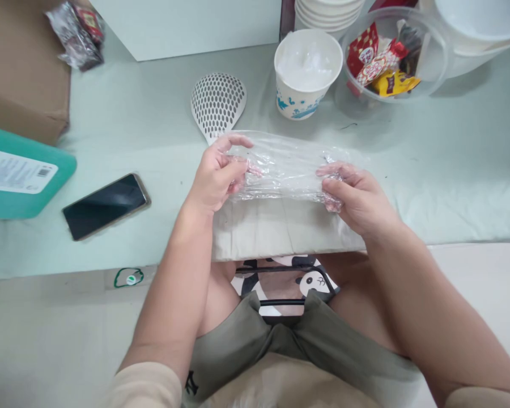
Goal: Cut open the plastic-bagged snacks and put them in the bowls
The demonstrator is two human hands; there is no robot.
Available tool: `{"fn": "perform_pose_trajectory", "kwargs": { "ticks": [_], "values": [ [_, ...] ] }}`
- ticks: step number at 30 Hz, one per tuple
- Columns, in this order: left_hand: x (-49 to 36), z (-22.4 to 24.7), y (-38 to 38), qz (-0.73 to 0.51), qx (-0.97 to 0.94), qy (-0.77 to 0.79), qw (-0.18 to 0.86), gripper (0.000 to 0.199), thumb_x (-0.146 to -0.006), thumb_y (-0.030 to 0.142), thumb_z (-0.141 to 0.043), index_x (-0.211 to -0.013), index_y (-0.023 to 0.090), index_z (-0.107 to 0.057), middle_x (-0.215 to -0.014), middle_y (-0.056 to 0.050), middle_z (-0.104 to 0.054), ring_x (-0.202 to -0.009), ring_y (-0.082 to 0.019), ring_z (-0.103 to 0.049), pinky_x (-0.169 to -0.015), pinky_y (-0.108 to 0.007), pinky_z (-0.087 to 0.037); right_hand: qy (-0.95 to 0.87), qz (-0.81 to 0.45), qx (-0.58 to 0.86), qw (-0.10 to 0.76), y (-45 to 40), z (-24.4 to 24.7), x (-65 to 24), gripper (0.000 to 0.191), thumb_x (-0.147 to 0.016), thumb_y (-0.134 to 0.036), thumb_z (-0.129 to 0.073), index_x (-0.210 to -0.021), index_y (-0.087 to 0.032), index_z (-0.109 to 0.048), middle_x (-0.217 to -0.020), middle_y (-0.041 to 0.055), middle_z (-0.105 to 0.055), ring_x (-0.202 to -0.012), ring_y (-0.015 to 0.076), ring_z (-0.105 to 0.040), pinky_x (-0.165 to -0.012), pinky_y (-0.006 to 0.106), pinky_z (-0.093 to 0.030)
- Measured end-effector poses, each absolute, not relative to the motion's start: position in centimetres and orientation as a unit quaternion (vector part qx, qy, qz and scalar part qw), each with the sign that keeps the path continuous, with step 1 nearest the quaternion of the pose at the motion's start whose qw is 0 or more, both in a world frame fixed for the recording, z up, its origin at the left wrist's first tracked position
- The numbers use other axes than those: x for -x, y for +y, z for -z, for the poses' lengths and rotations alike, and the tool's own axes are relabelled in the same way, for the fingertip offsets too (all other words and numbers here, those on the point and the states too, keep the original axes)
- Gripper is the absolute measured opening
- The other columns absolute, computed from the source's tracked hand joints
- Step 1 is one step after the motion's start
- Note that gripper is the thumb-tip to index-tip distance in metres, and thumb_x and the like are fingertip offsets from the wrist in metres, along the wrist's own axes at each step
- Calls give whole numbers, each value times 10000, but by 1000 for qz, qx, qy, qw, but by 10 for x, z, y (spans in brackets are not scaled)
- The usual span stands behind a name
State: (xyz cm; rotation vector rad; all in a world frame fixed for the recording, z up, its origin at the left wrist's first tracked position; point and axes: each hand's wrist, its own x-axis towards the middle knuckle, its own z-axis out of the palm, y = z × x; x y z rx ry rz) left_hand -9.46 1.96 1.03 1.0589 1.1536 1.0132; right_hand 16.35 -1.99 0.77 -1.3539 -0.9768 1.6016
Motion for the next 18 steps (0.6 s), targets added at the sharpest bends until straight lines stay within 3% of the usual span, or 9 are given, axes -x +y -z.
{"fn": "perform_pose_trajectory", "kwargs": {
  "ticks": [8, 15, 18],
  "values": [
    [91, -11, 22, -437, -432, 521, 592, 199, -695, 109, -596, -856, 207, -660, -597, 10, -707, -365, -48, -337, -362, -194, -230, -365, -616, 543, 440, -17, -10, -161, 235, -704, -275, -808, -900, -250, -682, -630, -72, -414, -510, 74, -394, -435, 233, -339],
    [90, -17, 21, -468, -364, 502, 630, 101, -780, 121, -618, -827, 210, -625, -514, 30, -614, -423, -92, -536, -341, -167, -217, -337, -627, 520, 472, -14, -11, -161, 220, -703, -250, -809, -883, -261, -683, -562, -89, -374, -478, 72, -377, -424, 210, -311],
    [92, -17, 22, -488, -344, 473, 649, 97, -777, 136, -655, -757, 204, -589, -510, 43, -588, -375, -68, -471, -340, -164, -231, -348, -629, 495, 488, -13, -9, -162, 197, -717, -282, -811, -838, -261, -658, -568, -80, -414, -473, 76, -409, -419, 214, -324]
  ]
}}
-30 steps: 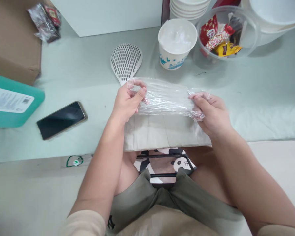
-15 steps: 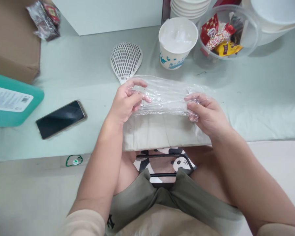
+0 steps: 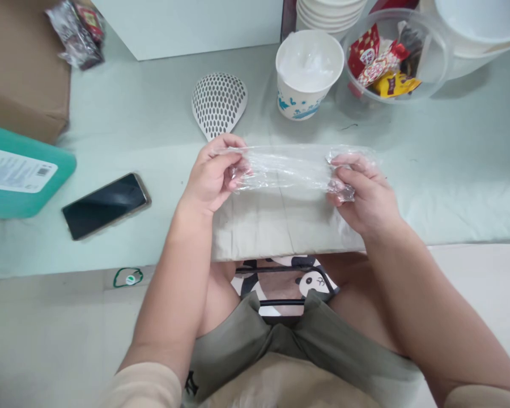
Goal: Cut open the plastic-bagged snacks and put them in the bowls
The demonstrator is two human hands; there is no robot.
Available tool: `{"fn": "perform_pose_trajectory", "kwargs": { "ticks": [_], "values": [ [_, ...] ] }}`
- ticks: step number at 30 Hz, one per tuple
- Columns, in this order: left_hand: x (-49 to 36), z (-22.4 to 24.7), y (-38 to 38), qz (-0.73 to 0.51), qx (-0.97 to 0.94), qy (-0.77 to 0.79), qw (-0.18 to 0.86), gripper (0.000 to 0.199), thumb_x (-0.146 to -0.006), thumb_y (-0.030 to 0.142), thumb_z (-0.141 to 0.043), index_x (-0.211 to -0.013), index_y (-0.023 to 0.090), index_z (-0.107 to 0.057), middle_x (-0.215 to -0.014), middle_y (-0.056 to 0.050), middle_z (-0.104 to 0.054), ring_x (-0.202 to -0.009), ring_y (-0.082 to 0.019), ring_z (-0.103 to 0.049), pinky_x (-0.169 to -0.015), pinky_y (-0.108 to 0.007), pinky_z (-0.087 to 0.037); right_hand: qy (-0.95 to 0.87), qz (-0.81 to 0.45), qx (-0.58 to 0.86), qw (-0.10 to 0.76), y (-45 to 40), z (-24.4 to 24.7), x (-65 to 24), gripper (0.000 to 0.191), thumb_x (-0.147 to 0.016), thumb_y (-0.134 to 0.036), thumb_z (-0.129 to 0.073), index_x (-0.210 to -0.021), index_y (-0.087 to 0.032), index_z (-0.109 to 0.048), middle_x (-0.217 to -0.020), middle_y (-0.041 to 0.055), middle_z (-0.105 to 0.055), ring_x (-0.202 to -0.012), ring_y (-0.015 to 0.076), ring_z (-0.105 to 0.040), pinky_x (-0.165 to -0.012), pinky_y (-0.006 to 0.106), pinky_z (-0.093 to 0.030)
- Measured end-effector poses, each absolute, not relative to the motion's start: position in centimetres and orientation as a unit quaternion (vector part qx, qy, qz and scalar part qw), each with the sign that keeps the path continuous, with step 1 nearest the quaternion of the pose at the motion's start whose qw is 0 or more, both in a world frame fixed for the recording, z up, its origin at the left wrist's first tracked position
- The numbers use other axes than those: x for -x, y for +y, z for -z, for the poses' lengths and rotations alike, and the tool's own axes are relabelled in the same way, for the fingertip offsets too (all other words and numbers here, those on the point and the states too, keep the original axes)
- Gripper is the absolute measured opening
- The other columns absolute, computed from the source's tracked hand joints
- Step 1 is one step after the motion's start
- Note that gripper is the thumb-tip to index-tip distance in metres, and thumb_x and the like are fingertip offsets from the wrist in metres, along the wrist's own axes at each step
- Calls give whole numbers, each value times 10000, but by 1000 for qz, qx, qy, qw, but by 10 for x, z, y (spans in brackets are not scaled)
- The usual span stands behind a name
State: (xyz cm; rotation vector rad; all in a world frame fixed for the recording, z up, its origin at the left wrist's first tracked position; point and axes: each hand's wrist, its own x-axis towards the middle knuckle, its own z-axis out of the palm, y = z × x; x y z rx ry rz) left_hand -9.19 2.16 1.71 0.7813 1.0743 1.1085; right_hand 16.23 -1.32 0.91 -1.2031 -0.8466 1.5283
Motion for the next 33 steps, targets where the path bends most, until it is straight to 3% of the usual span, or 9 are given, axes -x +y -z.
{"fn": "perform_pose_trajectory", "kwargs": {
  "ticks": [4, 10, 12, 14, 17, 21, 24, 26, 33],
  "values": [
    [96, -15, 24, -503, -329, 433, 671, 150, -797, 212, -664, -678, 186, -576, -540, 17, -600, -406, -83, -514, -390, -185, -364, -348, -609, 494, 514, -12, -4, -163, 207, -722, -316, -795, -773, -252, -605, -640, -53, -538, -489, 79, -493, -413, 212, -361],
    [98, -11, 26, -523, -327, 437, 655, 474, -925, 572, -563, -652, 188, -609, -602, -11, -586, -516, -122, -611, -494, -238, -504, -367, -597, 499, 510, -14, -3, -162, 247, -724, -385, -776, -763, -238, -581, -736, -24, -643, -551, 100, -612, -478, 230, -460],
    [98, -10, 26, -530, -347, 441, 636, 391, -833, 524, -719, -656, 197, -599, -633, 16, -564, -535, -99, -587, -520, -232, -525, -397, -590, 499, 495, -15, -5, -162, 293, -739, -493, -759, -763, -242, -611, -764, 4, -662, -584, 130, -623, -513, 271, -488],
    [97, -9, 25, -529, -360, 447, 626, 275, -683, 353, -844, -689, 208, -611, -657, 41, -543, -561, -85, -553, -559, -236, -558, -433, -583, 505, 466, -17, -8, -161, 436, -797, -684, -657, -769, -249, -642, -772, 40, -665, -631, 173, -635, -570, 330, -522],
    [96, -6, 25, -520, -366, 470, 612, 293, -576, 213, -853, -764, 232, -630, -725, 39, -588, -630, -99, -579, -593, -242, -575, -462, -554, 536, 438, -20, -11, -159, 643, -880, -828, -447, -715, -242, -655, -731, 68, -645, -696, 214, -642, -664, 380, -530],
    [95, -2, 28, -533, -362, 485, 592, 305, -525, 181, -815, -772, 248, -649, -786, 30, -639, -619, -93, -563, -500, -227, -482, -522, -483, 588, 386, -23, -12, -158, 366, -875, -513, -711, -659, -221, -667, -688, 36, -629, -669, 172, -552, -654, 341, -445],
    [96, -1, 30, -542, -347, 484, 592, 252, -598, 327, -824, -753, 245, -644, -722, 24, -601, -575, -83, -519, -462, -240, -423, -554, -461, 593, 360, -23, -10, -158, 145, -774, -298, -797, -807, -230, -673, -725, -5, -603, -627, 132, -470, -618, 313, -397],
    [96, -2, 29, -535, -355, 501, 580, 269, -672, 373, -827, -786, 236, -625, -713, 25, -588, -581, -82, -529, -478, -234, -428, -559, -457, 583, 373, -22, -8, -158, 259, -716, -241, -804, -935, -239, -664, -815, -11, -612, -667, 130, -494, -645, 308, -415],
    [92, 0, 28, -547, -386, 525, 525, 356, -587, 56, -707, -888, 230, -630, -904, 8, -636, -654, -80, -617, -499, -187, -452, -562, -509, 557, 338, -24, -4, -161, 438, -708, -202, -773, -1127, -252, -656, -803, -32, -561, -687, 141, -521, -675, 320, -438]
  ]
}}
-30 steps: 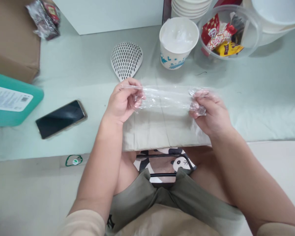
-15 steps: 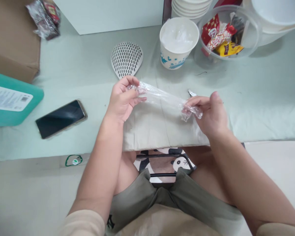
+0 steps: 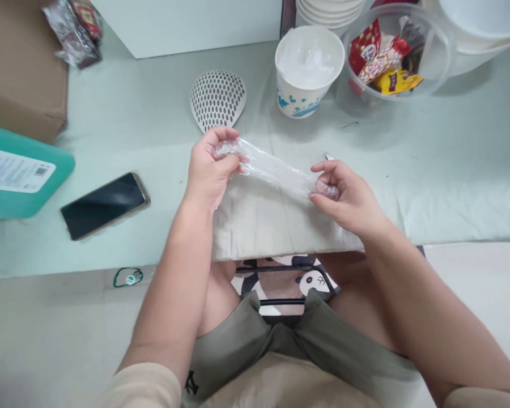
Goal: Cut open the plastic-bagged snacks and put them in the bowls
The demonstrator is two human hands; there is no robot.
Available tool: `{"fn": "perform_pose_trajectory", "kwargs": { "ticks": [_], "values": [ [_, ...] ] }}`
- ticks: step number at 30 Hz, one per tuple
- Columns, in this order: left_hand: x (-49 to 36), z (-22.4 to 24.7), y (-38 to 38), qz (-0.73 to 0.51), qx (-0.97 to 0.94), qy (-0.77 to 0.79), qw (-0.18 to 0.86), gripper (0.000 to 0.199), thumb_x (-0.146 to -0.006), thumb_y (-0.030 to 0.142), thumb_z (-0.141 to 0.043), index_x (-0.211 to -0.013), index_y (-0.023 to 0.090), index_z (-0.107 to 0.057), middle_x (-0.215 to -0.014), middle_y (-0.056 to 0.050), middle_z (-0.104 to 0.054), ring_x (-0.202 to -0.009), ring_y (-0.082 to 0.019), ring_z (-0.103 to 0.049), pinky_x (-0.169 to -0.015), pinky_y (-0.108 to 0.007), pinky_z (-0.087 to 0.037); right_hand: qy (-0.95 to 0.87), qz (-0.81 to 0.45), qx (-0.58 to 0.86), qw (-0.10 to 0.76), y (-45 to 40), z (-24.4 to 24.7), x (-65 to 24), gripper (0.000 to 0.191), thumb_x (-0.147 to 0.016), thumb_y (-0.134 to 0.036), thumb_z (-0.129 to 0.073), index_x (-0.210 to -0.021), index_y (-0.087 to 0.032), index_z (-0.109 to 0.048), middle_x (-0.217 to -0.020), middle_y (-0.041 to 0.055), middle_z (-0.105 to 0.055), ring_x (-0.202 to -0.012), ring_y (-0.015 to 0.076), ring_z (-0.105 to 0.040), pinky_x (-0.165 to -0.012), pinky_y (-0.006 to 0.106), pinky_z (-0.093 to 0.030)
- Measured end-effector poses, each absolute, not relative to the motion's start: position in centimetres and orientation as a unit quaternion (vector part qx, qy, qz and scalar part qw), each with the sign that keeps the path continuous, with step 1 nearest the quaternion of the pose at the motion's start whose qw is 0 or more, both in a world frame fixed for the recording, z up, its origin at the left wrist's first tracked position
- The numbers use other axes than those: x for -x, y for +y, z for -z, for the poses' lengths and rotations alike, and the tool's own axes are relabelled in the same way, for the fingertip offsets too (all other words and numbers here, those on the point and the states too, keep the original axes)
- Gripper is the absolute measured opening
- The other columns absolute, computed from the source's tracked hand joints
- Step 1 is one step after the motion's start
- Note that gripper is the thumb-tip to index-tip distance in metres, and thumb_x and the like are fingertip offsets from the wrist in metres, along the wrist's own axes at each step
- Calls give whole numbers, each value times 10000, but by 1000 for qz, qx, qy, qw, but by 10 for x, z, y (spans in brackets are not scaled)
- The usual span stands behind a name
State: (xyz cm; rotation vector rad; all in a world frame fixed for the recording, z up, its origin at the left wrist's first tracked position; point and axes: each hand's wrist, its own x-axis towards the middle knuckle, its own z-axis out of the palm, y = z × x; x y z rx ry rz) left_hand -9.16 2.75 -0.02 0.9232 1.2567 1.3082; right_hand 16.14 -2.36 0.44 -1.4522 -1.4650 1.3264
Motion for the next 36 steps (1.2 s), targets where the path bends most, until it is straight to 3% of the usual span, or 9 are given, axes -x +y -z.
{"fn": "perform_pose_trajectory", "kwargs": {
  "ticks": [2, 5, 7, 9, 14, 20, 25, 31, 36],
  "values": [
    [92, 0, 28, -562, -371, 509, 535, 404, -556, 28, -667, -897, 242, -645, -899, 21, -634, -624, -70, -599, -463, -174, -420, -526, -572, 528, 343, -25, -5, -164, 450, -733, -256, -789, -1161, -263, -653, -850, -21, -613, -745, 156, -587, -716, 322, -490],
    [93, -2, 27, -567, -363, 452, 585, 487, -512, 21, -647, -935, 261, -646, -792, 55, -589, -541, -63, -539, -399, -170, -345, -427, -673, 466, 385, -27, -7, -166, 423, -816, -463, -739, -1182, -265, -659, -1134, 45, -717, -1084, 208, -697, -952, 361, -565],
    [94, -4, 26, -547, -376, 420, 620, 531, -507, 28, -638, -982, 266, -634, -781, 60, -579, -510, -62, -518, -389, -175, -322, -391, -692, 451, 406, -28, -8, -166, 440, -840, -536, -714, -1181, -264, -663, -1297, 71, -710, -1294, 230, -654, -1088, 388, -539],
    [92, -4, 24, -516, -395, 425, 630, 548, -529, 40, -638, -1026, 272, -620, -812, 49, -587, -510, -61, -519, -413, -178, -334, -383, -697, 454, 402, -29, -8, -162, 440, -837, -525, -743, -1179, -260, -664, -1342, 80, -708, -1349, 228, -634, -1130, 391, -526],
    [85, -1, 23, -476, -433, 480, 597, 540, -613, 99, -726, -1101, 296, -607, -880, 14, -621, -603, -96, -584, -495, -189, -380, -374, -770, 435, 280, -34, -6, -147, 494, -830, -453, -819, -1243, -243, -651, -1266, 82, -751, -1129, 190, -728, -992, 350, -589],
    [82, 0, 26, -524, -424, 446, 589, 596, -607, 187, -795, -1144, 316, -568, -892, 31, -582, -592, -75, -515, -504, -207, -331, -424, -830, 342, 116, -37, -18, -142, 342, -817, -448, -849, -897, -152, -697, -831, 30, -754, -727, 125, -684, -678, 244, -536],
    [80, -3, 27, -557, -387, 441, 588, 627, -571, 113, -778, -1126, 307, -561, -836, 46, -552, -600, -66, -477, -508, -210, -296, -460, -817, 329, 108, -38, -21, -143, 294, -833, -392, -820, -997, -159, -748, -713, -23, -692, -650, 109, -627, -620, 237, -486],
    [86, 11, 34, -562, -381, 490, 547, 661, -594, 144, -856, -1153, 365, -580, -1004, 27, -610, -646, -74, -505, -547, -239, -346, -528, -783, 310, 115, -37, -20, -145, 294, -899, -426, -740, -1018, -161, -788, -662, -41, -619, -604, 83, -531, -566, 223, -429],
    [93, 21, 37, -546, -416, 506, 522, 639, -738, 245, -865, -1264, 377, -528, -1102, 10, -604, -899, -136, -643, -676, -243, -443, -540, -778, 301, 113, -38, -22, -147, 375, -930, -504, -703, -1006, -146, -783, -670, -2, -689, -596, 98, -545, -564, 239, -405]
  ]
}}
